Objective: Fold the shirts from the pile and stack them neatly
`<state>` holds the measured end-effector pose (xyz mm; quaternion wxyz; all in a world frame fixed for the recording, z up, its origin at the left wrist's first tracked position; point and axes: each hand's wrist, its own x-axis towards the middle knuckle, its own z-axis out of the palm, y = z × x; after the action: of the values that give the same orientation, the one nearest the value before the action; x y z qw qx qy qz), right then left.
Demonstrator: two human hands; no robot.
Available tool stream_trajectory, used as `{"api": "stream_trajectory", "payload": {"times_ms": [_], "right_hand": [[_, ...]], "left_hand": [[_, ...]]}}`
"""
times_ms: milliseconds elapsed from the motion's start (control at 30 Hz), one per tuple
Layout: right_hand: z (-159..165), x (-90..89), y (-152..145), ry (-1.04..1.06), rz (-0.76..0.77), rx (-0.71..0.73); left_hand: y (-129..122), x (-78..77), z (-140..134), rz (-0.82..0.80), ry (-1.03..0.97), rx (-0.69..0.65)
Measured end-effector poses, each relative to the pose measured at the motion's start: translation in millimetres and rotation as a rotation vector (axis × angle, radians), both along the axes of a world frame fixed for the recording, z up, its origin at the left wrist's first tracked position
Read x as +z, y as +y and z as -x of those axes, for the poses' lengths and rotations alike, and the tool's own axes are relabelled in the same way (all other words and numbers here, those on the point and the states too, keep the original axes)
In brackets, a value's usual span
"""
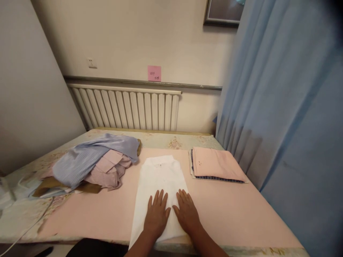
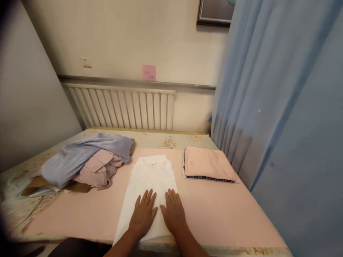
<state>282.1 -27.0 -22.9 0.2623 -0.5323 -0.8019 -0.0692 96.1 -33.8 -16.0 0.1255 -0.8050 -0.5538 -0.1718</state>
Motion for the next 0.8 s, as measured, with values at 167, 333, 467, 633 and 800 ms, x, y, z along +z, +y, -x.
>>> {"api": "stream_trajectory", "payload": {"times_ms": [167,333,467,633,800], "right_hand": [[0,3.8,-4,0.019,-0.019,-0.027],[-1,18.8,-11,-0.067,-0.054,0.164],[0,23.2,-13,-0.076,-0.010,0.239],[1,19.9,-11,-0.059,0.041,0.228],[2,20.6,-11,-0.060,0.051,0.212]], "left_hand": [[-1,2.8,0,-0.010,0.017,-0.005],[-1,2.6,0,-0.040,0.008,-0.013],[-1,0.5,1,-0.043,0.003,-0.015],[1,-1.8,2,-0.033,-0.005,-0.015],[0,-2.3,4,-0.019,-0.018,-0.007]]}}
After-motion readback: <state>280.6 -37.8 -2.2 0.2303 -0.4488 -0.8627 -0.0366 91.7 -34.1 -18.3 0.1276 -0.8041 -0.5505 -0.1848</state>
